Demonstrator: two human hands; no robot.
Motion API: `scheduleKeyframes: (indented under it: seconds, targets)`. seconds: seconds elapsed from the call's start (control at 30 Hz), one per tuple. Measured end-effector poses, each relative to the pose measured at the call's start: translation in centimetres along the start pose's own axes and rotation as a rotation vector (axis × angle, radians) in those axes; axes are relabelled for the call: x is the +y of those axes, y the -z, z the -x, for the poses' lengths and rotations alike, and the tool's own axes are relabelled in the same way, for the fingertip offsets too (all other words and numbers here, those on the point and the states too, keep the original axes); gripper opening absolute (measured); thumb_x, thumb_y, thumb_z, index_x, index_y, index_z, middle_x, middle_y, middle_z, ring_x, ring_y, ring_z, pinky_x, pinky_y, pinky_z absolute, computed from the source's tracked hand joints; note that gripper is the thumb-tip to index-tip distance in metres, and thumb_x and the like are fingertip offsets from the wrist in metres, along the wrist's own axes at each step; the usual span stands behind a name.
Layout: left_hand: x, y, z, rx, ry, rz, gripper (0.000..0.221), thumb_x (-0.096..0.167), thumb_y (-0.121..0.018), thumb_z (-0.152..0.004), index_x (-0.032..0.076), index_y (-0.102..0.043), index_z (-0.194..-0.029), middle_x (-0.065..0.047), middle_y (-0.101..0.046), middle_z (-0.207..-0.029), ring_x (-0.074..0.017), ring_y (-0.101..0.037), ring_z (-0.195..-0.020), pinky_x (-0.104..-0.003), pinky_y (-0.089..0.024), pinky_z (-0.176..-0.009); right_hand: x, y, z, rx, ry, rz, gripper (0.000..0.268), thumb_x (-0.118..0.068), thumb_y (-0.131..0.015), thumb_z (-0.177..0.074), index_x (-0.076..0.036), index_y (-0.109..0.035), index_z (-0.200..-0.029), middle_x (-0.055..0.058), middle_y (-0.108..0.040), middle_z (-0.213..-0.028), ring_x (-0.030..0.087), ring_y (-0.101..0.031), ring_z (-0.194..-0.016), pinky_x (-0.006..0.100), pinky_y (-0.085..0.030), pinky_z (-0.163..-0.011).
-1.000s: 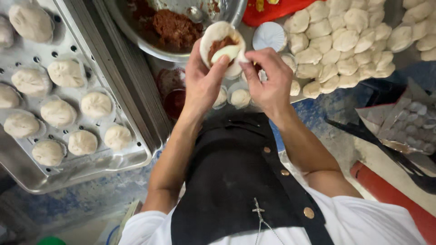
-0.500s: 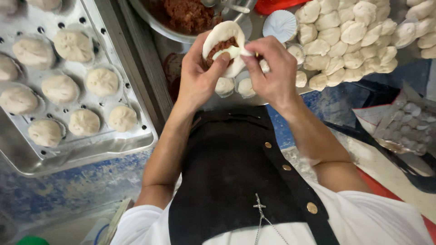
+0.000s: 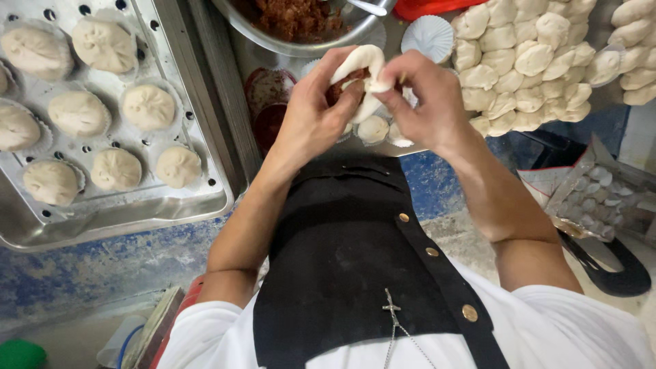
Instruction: The person prepares siopao by filling dough rounds with meat filling and pieces of egg. The person uses a spoon to place the filling onto the dough, adds egg, and then folds the dough to seal the bun, placing each finished bun on a small paper liner and then into a steamer tray.
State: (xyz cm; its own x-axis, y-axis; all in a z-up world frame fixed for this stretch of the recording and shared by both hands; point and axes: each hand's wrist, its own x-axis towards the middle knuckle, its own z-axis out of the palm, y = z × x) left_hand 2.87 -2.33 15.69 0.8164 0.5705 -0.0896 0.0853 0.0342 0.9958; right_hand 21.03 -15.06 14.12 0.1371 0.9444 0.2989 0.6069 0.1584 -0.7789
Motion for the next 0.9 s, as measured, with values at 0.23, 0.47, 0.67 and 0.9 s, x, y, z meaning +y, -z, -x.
scheduleKeyframes:
  seconds: [0.23, 0.47, 0.67, 0.9]
  targets:
    - [0.4, 0.2, -1.1, -0.080, 0.061, -0.146, 0.036, 0.003, -0.060, -0.101, 0.007, -0.060, -0.136, -0.009, -0.073, -0.111, -0.0163, -0.072, -0.085, -0.031, -0.059, -0.077, 1.1, 0.1, 0.2, -0.122, 0.065, 0.096, 0.016, -0.010, -0.069, -0.112, -0.005, -0.057, -0.122, 0.011, -0.065, -0.096, 0.016, -0.068, -0.081, 0.026, -0.059, -0.064]
    - [-0.3, 0.3, -2.4, -0.158, 0.110, -0.236, 0.048, -0.002, -0.062, -0.094, 0.003, -0.054, -0.141, -0.016, -0.068, -0.118, -0.0244, -0.072, -0.099, -0.037, -0.061, -0.086, 0.8, -0.2, -1.1, -0.244, 0.076, 0.278, 0.017, -0.005, -0.071, -0.107, -0.006, -0.060, -0.121, 0.011, -0.065, -0.093, 0.020, -0.069, -0.075, 0.027, -0.059, -0.059]
    - [-2.3, 1.6, -1.5, -0.044, -0.176, 0.151, 0.078, -0.011, -0.055, -0.091, -0.002, -0.026, -0.162, -0.023, -0.038, -0.160, -0.0309, -0.050, -0.143, -0.038, -0.048, -0.119, 0.6, -0.1, -2.7, -0.246, -0.069, 0.130, 0.023, -0.008, -0.069, -0.105, 0.000, -0.057, -0.124, 0.016, -0.068, -0.103, 0.024, -0.071, -0.077, 0.033, -0.061, -0.064]
    - [-4.5, 0.5, -0.7, 0.123, 0.237, 0.701, 0.050, 0.011, -0.056, -0.110, -0.001, -0.044, -0.157, -0.019, -0.064, -0.142, -0.0212, -0.067, -0.120, -0.035, -0.060, -0.103, -1.1, -0.6, -3.2, -0.126, -0.011, 0.256, 0.027, -0.009, -0.072, -0.102, 0.000, -0.056, -0.122, 0.015, -0.066, -0.093, 0.028, -0.070, -0.080, 0.038, -0.058, -0.065]
